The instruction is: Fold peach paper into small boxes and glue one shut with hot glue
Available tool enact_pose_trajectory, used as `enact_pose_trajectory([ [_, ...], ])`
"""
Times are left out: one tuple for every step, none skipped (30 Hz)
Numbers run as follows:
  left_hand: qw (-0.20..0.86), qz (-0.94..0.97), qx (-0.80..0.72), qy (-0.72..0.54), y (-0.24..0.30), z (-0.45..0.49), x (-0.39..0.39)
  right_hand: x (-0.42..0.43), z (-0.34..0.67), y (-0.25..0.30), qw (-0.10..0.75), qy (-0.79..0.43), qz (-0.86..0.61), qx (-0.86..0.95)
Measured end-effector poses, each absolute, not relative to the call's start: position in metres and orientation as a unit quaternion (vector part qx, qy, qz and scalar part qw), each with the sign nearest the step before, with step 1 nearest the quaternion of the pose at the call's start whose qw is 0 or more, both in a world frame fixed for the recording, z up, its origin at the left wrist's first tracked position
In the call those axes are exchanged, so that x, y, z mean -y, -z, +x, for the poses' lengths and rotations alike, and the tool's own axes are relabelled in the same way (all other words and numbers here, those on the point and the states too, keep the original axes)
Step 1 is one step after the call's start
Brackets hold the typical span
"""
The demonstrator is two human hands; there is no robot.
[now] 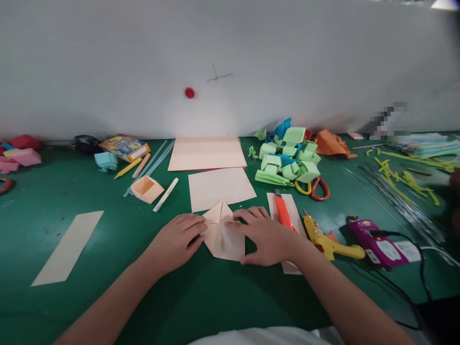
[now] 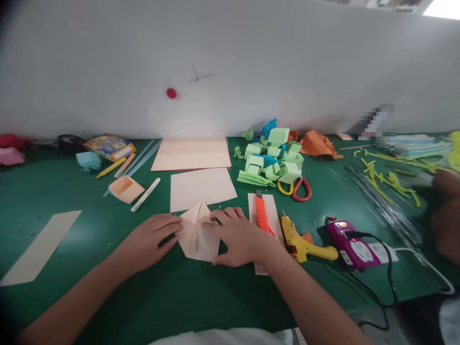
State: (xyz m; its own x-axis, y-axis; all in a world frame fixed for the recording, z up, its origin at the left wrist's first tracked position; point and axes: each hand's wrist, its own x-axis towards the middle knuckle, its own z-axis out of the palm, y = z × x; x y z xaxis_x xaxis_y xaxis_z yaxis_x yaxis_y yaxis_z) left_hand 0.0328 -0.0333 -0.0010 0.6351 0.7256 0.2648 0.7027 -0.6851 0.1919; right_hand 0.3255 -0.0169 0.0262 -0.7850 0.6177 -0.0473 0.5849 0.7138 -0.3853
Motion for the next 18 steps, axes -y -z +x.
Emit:
enact_pose_trajectory([
  [0.035, 0.904, -0.394, -0.162, 0.001, 0.033, 0.033, 0.017, 0.325, -0.026, 0.042, -0.194, -0.323, 0.925],
  [0.033, 0.905, -0.391, -0.163, 0.001, 0.034, 0.033, 0.018, 0.325, -0.026, 0.041, -0.196, -0.323, 0.925],
  [0.032, 0.907, -0.387, -0.162, 0.001, 0.034, 0.033, 0.018, 0.325, -0.026, 0.041, -0.198, -0.322, 0.925],
  [0.030, 0.910, -0.382, -0.160, 0.002, 0.034, 0.033, 0.019, 0.325, -0.027, 0.040, -0.202, -0.320, 0.925],
  [0.029, 0.912, -0.378, -0.158, 0.002, 0.033, 0.033, 0.019, 0.326, -0.028, 0.039, -0.204, -0.317, 0.925],
  [0.029, 0.914, -0.374, -0.156, 0.002, 0.033, 0.033, 0.019, 0.326, -0.029, 0.039, -0.206, -0.313, 0.926],
  [0.030, 0.915, -0.371, -0.155, 0.002, 0.033, 0.033, 0.019, 0.326, -0.030, 0.039, -0.205, -0.308, 0.928],
  [0.033, 0.916, -0.370, -0.154, 0.002, 0.033, 0.033, 0.019, 0.326, -0.031, 0.042, -0.203, -0.302, 0.931],
  [0.035, 0.916, -0.370, -0.154, 0.002, 0.033, 0.033, 0.019, 0.325, -0.033, 0.046, -0.200, -0.294, 0.934],
  [0.036, 0.916, -0.370, -0.152, 0.001, 0.033, 0.033, 0.019, 0.325, -0.035, 0.053, -0.198, -0.285, 0.937],
  [0.037, 0.916, -0.370, -0.150, 0.001, 0.033, 0.033, 0.019, 0.325, -0.036, 0.060, -0.198, -0.276, 0.939],
  [0.037, 0.916, -0.370, -0.147, 0.002, 0.033, 0.033, 0.019, 0.324, -0.037, 0.067, -0.201, -0.268, 0.940],
  [0.036, 0.916, -0.371, -0.146, 0.002, 0.033, 0.033, 0.019, 0.324, -0.038, 0.073, -0.206, -0.263, 0.940],
  [0.037, 0.916, -0.372, -0.146, 0.002, 0.032, 0.033, 0.018, 0.324, -0.039, 0.078, -0.211, -0.260, 0.939],
  [0.038, 0.915, -0.374, -0.147, 0.003, 0.032, 0.033, 0.018, 0.325, -0.039, 0.082, -0.214, -0.259, 0.938],
  [0.040, 0.914, -0.375, -0.149, 0.003, 0.032, 0.033, 0.018, 0.325, -0.039, 0.084, -0.216, -0.258, 0.938],
  [0.042, 0.914, -0.376, -0.149, 0.002, 0.032, 0.033, 0.018, 0.325, -0.039, 0.086, -0.217, -0.255, 0.939],
  [0.042, 0.913, -0.377, -0.147, 0.002, 0.032, 0.033, 0.018, 0.325, -0.038, 0.086, -0.218, -0.251, 0.939],
])
